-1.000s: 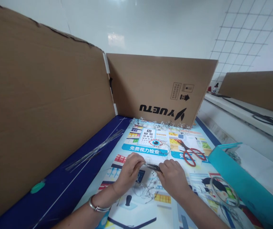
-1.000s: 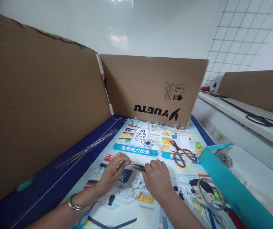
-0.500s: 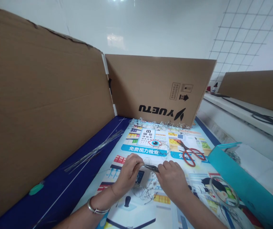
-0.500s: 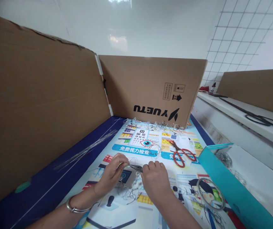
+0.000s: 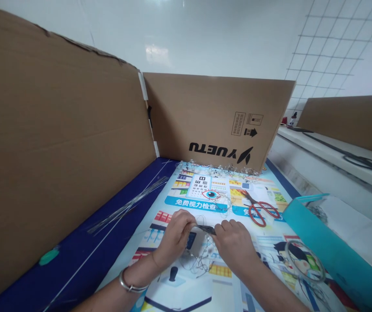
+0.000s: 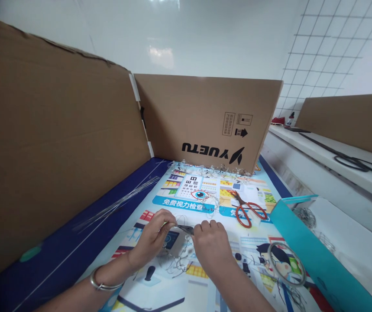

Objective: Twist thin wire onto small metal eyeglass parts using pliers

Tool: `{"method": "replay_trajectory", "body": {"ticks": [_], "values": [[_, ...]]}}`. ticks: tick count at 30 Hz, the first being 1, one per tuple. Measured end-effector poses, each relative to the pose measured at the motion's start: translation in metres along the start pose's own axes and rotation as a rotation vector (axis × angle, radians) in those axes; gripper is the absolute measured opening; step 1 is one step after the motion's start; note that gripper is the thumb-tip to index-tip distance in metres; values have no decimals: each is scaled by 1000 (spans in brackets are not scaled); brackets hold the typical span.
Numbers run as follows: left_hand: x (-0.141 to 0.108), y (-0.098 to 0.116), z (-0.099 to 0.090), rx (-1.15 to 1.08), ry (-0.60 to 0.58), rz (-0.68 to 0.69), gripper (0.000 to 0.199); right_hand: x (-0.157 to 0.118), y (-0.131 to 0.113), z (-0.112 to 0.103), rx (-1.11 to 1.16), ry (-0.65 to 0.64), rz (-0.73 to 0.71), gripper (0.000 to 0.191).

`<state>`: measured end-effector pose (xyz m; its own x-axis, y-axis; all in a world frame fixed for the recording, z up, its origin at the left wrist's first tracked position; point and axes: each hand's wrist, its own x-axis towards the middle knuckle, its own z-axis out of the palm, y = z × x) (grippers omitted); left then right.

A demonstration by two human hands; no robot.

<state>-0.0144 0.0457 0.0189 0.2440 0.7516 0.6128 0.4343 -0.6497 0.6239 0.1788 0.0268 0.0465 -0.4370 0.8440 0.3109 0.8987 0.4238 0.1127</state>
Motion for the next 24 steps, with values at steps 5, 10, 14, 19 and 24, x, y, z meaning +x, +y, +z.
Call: {"method": "replay_trajectory", "body": {"ticks": [5, 10, 14, 19, 24], "values": [[0, 0, 1, 17, -12, -1, 15, 0, 0, -1, -4, -33, -7, 8], [1, 0, 1, 10, 3, -16, 15, 1, 3, 0, 13, -42, 0, 10], [3, 2, 1, -15, 9, -85, 16, 2, 5, 2, 40, -7, 31, 12], [3, 1, -1, -53, 13, -107, 16, 3, 4, 0, 47, 22, 42, 13], [3, 1, 0, -66, 25, -96, 16, 3, 2, -7, 42, 7, 19, 12]]}}
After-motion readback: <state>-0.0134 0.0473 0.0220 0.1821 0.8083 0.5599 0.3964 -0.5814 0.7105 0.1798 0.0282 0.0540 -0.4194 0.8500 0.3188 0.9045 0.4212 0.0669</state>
